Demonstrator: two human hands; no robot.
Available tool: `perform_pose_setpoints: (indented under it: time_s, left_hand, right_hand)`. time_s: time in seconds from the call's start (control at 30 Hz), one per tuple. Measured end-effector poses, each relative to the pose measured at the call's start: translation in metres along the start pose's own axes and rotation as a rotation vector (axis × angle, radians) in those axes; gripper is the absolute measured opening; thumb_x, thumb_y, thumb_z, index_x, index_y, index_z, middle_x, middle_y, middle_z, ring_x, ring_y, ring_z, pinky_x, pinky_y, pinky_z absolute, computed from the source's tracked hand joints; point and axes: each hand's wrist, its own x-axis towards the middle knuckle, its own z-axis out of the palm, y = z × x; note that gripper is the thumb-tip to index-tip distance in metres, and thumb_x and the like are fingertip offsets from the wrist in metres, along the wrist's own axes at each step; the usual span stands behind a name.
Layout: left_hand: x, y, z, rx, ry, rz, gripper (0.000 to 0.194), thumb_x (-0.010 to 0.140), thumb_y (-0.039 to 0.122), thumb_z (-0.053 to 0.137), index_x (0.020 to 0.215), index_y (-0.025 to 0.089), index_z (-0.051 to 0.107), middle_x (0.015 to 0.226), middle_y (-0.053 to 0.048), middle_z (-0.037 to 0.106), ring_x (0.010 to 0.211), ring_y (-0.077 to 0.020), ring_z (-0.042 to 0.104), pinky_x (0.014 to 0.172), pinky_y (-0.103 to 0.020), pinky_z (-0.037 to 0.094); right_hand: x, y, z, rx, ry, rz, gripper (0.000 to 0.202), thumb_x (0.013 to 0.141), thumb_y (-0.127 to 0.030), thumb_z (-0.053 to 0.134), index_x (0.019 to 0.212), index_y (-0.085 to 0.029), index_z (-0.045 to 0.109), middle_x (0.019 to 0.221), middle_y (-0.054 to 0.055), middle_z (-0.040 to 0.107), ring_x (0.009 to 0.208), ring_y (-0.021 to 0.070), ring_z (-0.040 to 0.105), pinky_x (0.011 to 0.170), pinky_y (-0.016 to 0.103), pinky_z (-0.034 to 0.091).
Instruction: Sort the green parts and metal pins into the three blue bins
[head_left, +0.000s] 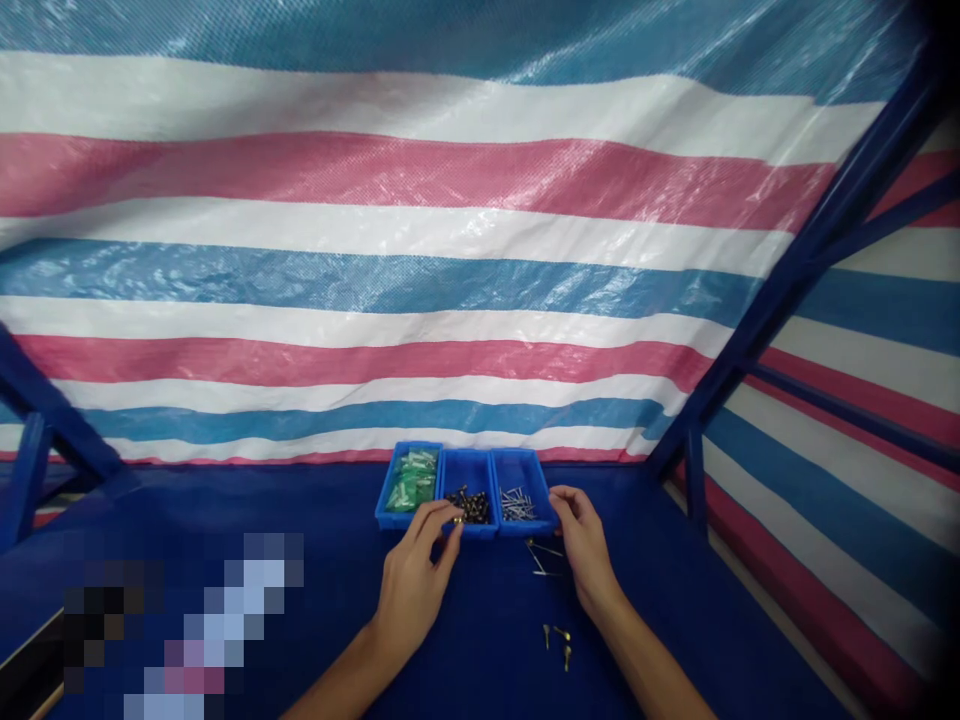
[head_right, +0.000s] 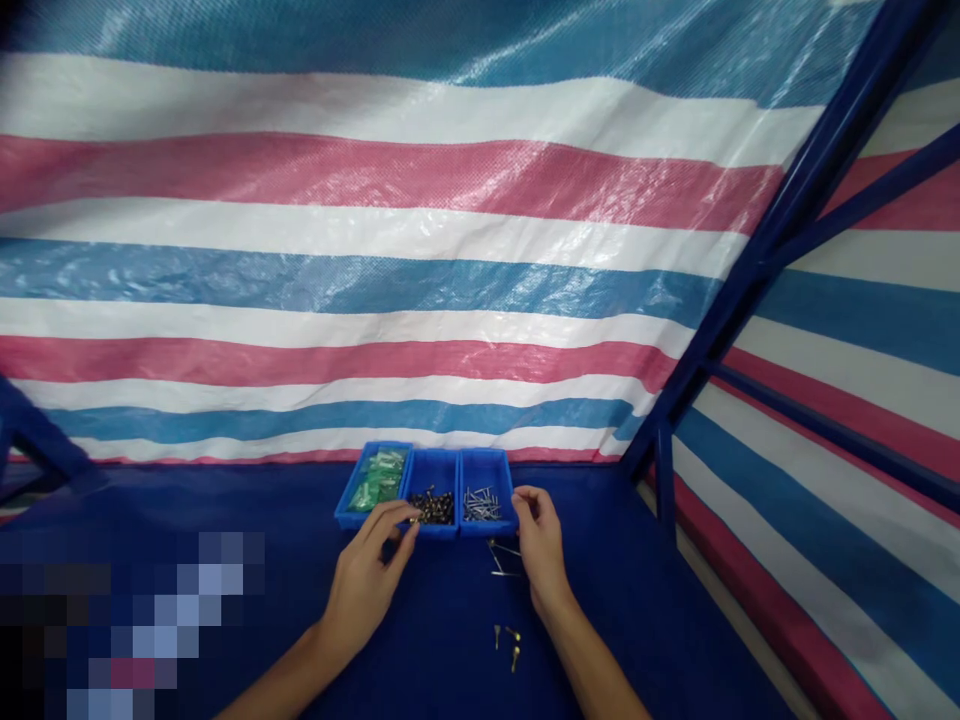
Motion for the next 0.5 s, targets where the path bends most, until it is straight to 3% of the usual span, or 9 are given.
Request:
perform_pose_setpoints:
  time_s: [0.2, 0.5]
  left_hand:
    - [-0.0009, -0.0059, 0.0013, -0.012, -0.06, -0.074, 0.025, 0.113, 0.041, 0.05, 0.126, 0.029, 0.068, 0.113, -0.001, 0.078, 0.065, -0.0134, 0.076, 0.064, -0.024, 0.063]
    - [-0.0016, -0.0051, 0.0021, 0.01, -0.073, -0.093, 0.031, 0.114, 0.045, 0.047, 0.129, 0.029, 0.069, 0.105, -0.001, 0.082, 0.061, -0.0149, 0.077, 0.061, -0.025, 0.062]
  right_hand:
    - [-0.0002, -0.0009, -0.0003, 0.005, 0.001, -0.011, 0.038, 0.071, -0.056, 0.077, 0.091, -0.023, 0.074, 0.09, 0.004, 0.073, 0.077, 0.0246, 0.063, 0.062, 0.033, 0.046]
    - [-0.0009, -0.0015, 0.0002, -0.001, 0.0, -0.007, 0.038, 0.071, -0.055, 0.077, 0.091, -0.023, 0.073, 0.09, 0.005, 0.073, 0.079, 0.0254, 0.063, 0.063, 0.033, 0.046]
